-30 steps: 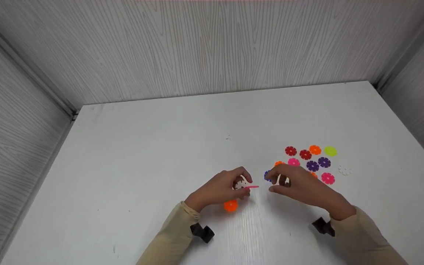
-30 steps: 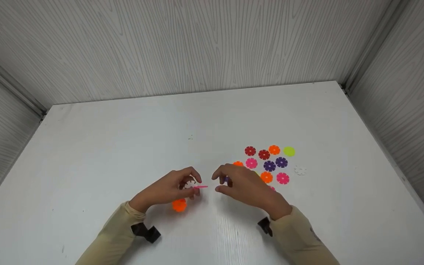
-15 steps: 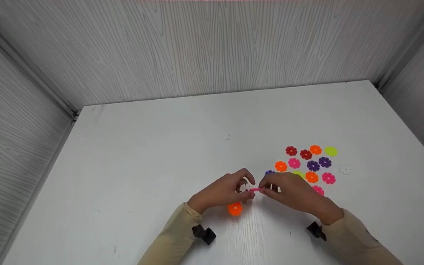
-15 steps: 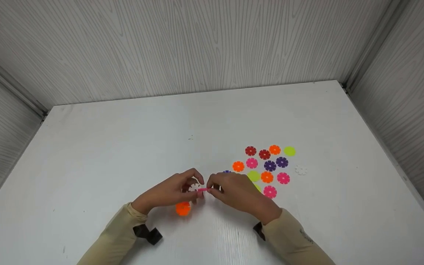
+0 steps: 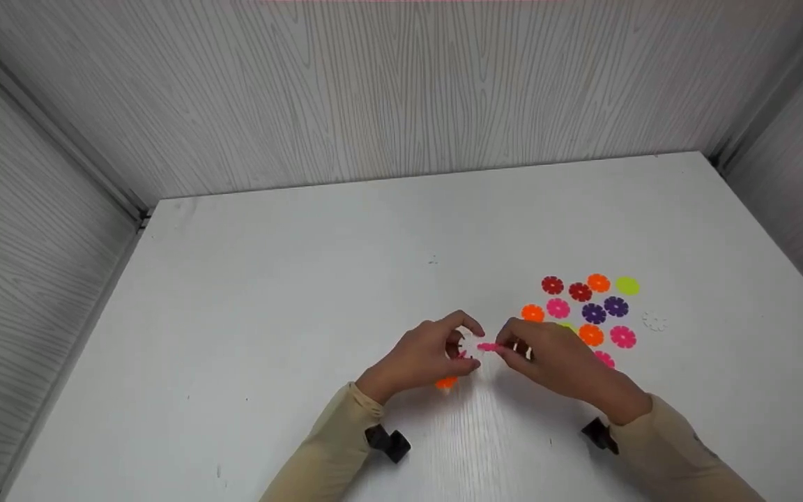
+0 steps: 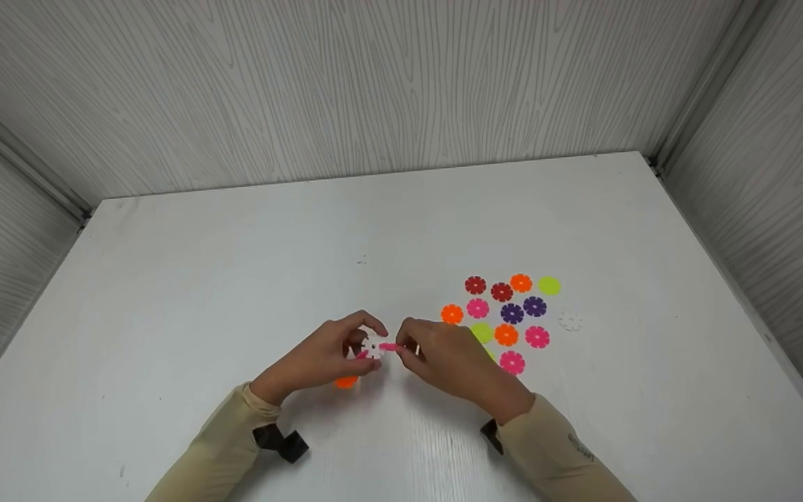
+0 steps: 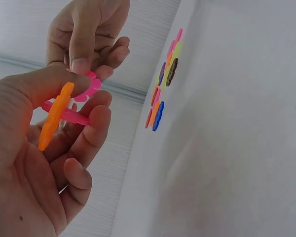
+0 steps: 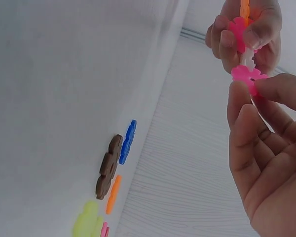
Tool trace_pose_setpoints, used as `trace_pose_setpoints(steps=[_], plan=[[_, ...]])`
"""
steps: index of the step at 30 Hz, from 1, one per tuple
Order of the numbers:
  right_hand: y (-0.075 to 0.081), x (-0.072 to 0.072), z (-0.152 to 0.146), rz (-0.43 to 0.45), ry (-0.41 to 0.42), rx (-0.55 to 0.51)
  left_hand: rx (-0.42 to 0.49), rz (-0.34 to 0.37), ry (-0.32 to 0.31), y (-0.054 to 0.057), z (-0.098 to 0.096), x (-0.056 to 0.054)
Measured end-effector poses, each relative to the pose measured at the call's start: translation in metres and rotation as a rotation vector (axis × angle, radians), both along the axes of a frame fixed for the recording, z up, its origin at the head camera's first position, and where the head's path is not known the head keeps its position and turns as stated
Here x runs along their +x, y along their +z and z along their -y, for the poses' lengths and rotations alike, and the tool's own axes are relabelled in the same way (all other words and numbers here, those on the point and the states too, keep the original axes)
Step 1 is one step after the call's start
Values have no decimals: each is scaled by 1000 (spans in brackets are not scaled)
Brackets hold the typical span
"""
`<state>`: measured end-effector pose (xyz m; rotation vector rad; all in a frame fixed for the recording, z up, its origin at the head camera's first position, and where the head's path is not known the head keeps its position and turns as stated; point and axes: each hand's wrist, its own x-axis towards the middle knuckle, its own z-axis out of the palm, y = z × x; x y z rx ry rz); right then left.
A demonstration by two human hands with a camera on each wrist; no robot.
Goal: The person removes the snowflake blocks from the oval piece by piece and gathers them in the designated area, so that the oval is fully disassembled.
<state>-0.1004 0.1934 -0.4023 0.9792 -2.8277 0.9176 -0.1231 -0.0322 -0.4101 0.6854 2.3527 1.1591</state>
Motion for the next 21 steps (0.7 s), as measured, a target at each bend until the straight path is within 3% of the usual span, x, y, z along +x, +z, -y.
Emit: trace_pose_setpoints(steps=[6, 11, 21], plan=[[-1, 0, 1, 17, -8, -29, 36, -18, 25, 1, -2, 0], [-1, 0, 1, 53, -9, -46, 16, -31, 15, 3, -3, 1], [11, -2, -9, 199, 21, -104, -19, -168, -39, 11, -5, -1]])
